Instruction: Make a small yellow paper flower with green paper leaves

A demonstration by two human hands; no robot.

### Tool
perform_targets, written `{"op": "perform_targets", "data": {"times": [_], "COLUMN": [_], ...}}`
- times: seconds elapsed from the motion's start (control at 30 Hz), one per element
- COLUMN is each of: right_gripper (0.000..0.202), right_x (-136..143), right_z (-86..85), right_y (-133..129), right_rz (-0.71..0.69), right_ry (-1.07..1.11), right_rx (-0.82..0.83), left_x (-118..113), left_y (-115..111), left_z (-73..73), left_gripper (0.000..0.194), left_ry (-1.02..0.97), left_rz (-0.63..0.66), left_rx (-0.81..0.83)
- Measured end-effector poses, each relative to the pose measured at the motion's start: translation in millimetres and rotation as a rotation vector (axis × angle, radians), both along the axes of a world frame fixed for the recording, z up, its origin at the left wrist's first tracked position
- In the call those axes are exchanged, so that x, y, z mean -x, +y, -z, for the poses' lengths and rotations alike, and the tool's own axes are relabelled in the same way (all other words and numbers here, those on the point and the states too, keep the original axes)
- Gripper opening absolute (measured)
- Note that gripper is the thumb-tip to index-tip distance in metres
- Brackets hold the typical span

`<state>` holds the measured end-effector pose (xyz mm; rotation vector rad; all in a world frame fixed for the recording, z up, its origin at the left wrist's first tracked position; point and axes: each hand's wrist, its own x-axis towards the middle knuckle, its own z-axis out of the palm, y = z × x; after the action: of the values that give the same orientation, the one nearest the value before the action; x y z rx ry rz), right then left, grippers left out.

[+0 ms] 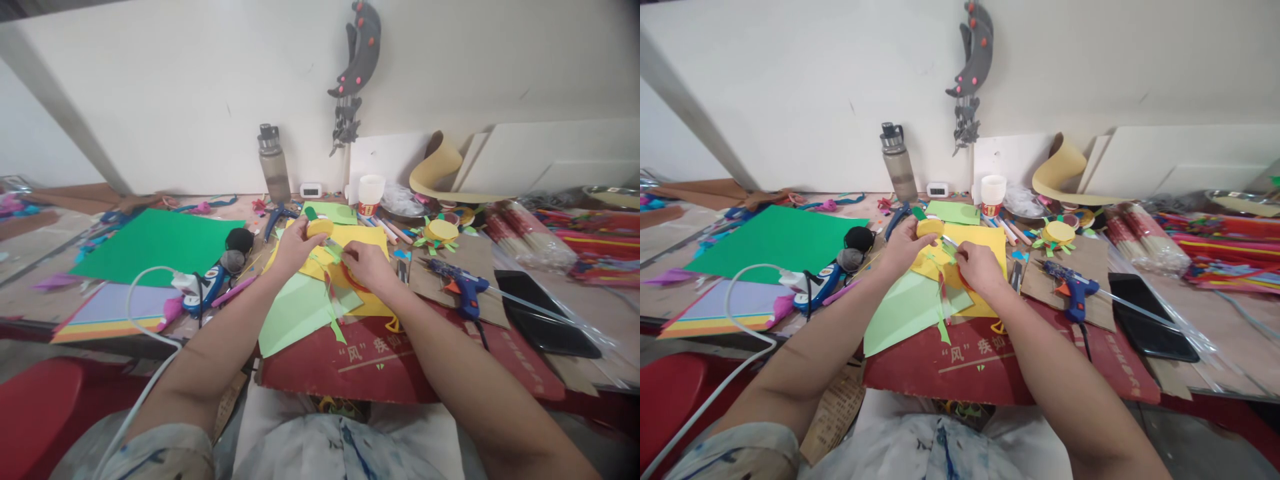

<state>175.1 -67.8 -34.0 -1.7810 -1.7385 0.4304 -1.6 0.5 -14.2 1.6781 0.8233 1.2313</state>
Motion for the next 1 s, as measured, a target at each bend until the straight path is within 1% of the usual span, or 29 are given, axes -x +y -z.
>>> {"op": "perform_targets", "data": {"times": [0.07, 0.2, 0.3, 0.43, 0.53, 0.63, 0.7, 0.8, 0.87, 0.93, 1.0], "right_gripper": [0.012, 0.013, 0.013, 0.013, 0.012, 0.012, 0.012, 0.013, 0.014, 0.014, 0.015], "right_x": [0, 0, 1, 1, 1, 1, 1, 1, 1, 1, 0], "right_z": [-0.3, -1.4, -2.3, -3.4, -3.9, -4.1, -4.0, -3.5, -3.0, -2.3, -1.5], "right_y": [0, -1, -2, -2, -2, -2, -2, -2, -2, -1, -1], "right_rz": [-0.003, -0.001, -0.001, -0.001, 0.006, 0.012, 0.011, 0.006, 0.006, 0.005, -0.001], "right_ry": [0.005, -0.007, -0.008, -0.02, -0.025, -0.021, -0.019, -0.021, -0.023, -0.029, -0.032], "right_rx": [-0.004, -0.004, 0.005, -0.001, 0.005, 0.015, 0.012, 0.009, 0.012, 0.014, 0.011], "left_x": [0, 2, 2, 0, 0, 1, 3, 3, 3, 2, 2], "left_y": [-1, -2, 1, 7, 9, 10, 11, 11, 10, 8, 6], "left_z": [-2.7, -5.1, -0.5, 8.4, 10.0, 8.2, 8.0, 9.1, 9.0, 7.3, 4.7], "left_gripper": [0.032, 0.033, 0.033, 0.034, 0.036, 0.037, 0.036, 0.033, 0.033, 0.034, 0.035], "left_ry": [-0.031, -0.029, -0.066, -0.168, -0.211, -0.203, -0.196, -0.179, -0.156, -0.143, -0.133], "left_rz": [0.054, 0.052, 0.053, 0.071, 0.08, 0.105, 0.108, 0.097, 0.114, 0.142, 0.144], "left_rx": [0.053, 0.091, 0.105, 0.142, 0.123, 0.03, 0.009, 0.068, 0.097, 0.103, 0.105]}}
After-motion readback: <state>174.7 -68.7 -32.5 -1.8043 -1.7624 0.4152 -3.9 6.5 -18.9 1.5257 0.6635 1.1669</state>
